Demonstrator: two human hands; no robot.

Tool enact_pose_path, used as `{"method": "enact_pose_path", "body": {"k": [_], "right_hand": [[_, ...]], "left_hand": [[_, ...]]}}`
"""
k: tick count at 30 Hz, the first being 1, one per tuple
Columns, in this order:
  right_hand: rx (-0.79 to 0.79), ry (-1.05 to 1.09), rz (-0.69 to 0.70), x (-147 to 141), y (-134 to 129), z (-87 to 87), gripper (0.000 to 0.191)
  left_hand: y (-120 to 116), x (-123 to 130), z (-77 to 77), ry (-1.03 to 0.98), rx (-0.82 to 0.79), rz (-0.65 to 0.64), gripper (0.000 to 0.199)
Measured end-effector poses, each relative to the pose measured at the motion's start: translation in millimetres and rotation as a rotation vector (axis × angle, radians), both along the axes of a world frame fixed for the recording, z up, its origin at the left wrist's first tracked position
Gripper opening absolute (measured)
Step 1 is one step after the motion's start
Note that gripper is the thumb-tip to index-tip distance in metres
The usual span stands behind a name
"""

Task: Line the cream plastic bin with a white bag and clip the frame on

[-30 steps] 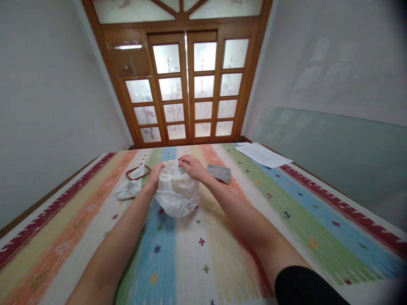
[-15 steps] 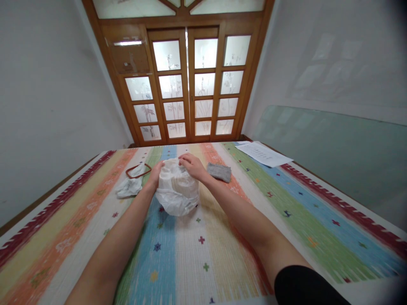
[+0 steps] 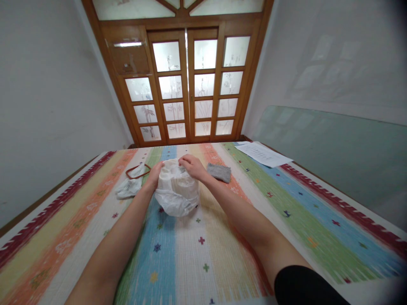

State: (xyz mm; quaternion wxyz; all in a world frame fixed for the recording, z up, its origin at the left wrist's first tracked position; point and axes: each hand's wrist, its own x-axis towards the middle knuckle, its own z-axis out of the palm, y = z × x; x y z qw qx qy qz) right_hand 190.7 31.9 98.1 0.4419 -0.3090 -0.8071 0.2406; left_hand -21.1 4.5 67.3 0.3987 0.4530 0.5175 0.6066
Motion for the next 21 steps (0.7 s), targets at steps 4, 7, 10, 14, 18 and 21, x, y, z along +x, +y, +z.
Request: {"method": "enact_pose_path", "body": {"k": [4,7,10,14,18,21], "right_hand": [[0.032,0.045,-0.024,3,4,1.7,0.018],[-0.018,0.071,-0.051,6,8,1.4,0.024],[-0.093,0.102,-0.053,6,12,-1.1,0.030],[-0.229,0.171,-0.012,2,14,-6.6,0.037],[-0.425,0.296,0.018,-2,13,-12.0,0.046],[-0.591,0.452,0.083,-6,12,-19.8,0.051]], "left_hand": [[-9,-2,13.3,0.119,0.033,0.020,0.025],[-14,-1,22.7,0.140,0.020,0.069,0.029],[-17,2,28.8,0.144,0.038,0.073,0.030],[-20,7,32.5,0.183,0.114,0.037,0.030],[-23,10,32.5,0.230,0.148,-0.043,0.036],[-26,9,31.9,0.270,0.082,-0.098,0.052]]}}
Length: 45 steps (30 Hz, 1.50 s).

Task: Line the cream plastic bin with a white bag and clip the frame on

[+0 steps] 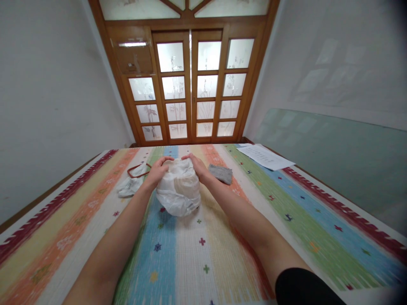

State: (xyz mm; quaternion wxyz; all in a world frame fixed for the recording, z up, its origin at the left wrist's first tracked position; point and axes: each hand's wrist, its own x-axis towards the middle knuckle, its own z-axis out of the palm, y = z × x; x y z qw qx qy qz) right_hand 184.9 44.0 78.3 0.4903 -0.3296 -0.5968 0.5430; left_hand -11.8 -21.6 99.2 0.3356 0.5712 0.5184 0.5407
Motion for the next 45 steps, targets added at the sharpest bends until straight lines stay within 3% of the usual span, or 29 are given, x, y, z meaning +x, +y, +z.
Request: {"method": "enact_pose_path", "body": {"k": [4,9,14,17,25,28,34,45], "right_hand": [[-0.254,0.235,0.028,-11,3,-21.3,0.054],[-0.420,0.252,-0.024,-14,12,-39.6,0.053],[-0.252,0.255,0.008,-4,8,-20.9,0.057],[-0.280,0.262,0.057,-4,-3,-9.4,0.060],[-0.427,0.194,-0.023,-11,-19,-20.9,0.044],[-0.428,0.192,-0.044,-9,-18,-16.1,0.040],[-0.389,0.236,-0.063,-5,-17,2.0,0.046],[-0.426,0.228,-0.099,-8,-24,1.4,0.057]], "left_hand": [[-5,0,2.1,0.052,-0.054,0.034,0.057],[-4,1,5.9,0.136,-0.002,0.091,0.046],[-1,0,7.7,0.272,0.131,0.141,0.032],[1,0,5.3,0.368,0.214,0.127,0.031],[3,0,-1.9,0.386,0.157,0.101,0.033],[2,-1,-0.9,0.393,0.157,0.099,0.035],[2,1,0.2,0.386,0.135,0.106,0.036],[3,-1,-1.5,0.420,0.167,0.102,0.034]]}}
